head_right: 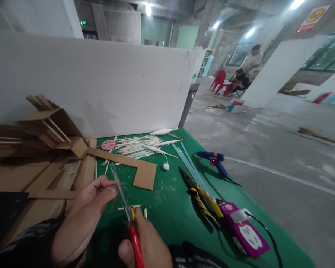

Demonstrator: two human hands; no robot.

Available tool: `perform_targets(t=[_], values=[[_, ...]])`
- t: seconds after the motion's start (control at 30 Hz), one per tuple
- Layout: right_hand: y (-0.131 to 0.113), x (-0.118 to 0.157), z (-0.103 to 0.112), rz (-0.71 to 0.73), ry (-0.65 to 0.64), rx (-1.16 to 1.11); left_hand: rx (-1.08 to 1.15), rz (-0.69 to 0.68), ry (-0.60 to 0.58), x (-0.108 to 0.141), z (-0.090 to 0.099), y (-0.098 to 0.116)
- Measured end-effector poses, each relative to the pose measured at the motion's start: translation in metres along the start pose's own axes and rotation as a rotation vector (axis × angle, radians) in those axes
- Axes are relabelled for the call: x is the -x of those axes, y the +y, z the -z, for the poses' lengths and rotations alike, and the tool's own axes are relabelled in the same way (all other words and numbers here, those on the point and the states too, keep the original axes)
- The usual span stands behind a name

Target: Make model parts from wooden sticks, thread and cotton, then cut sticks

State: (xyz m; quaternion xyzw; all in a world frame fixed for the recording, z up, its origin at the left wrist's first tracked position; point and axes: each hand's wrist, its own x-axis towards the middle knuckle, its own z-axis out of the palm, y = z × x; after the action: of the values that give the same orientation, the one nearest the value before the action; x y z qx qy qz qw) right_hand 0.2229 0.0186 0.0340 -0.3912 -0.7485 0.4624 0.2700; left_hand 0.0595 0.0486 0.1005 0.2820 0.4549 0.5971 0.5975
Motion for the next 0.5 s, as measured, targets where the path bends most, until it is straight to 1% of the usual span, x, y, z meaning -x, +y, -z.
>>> perform_targets(t=[0.2, 0.4, 0.5], values=[[-0.0052, -0.0003, -0.0002, 0.015, 0.007, 0.017, 0.01, -0.006, 0.002, -0.0005, -0.0002, 0.0004], [-0.0058, -0.0017, -0.0026, 0.01, -0.013, -0.032, 0.026, 0.001, 0.011, -0.0003, -0.0019, 0.0028], [-0.0081, -0.0018, -0.0021, -0.011, 0.027, -0.017, 0.018, 0.005, 0.006, -0.0013, -0.0009, 0.0031]])
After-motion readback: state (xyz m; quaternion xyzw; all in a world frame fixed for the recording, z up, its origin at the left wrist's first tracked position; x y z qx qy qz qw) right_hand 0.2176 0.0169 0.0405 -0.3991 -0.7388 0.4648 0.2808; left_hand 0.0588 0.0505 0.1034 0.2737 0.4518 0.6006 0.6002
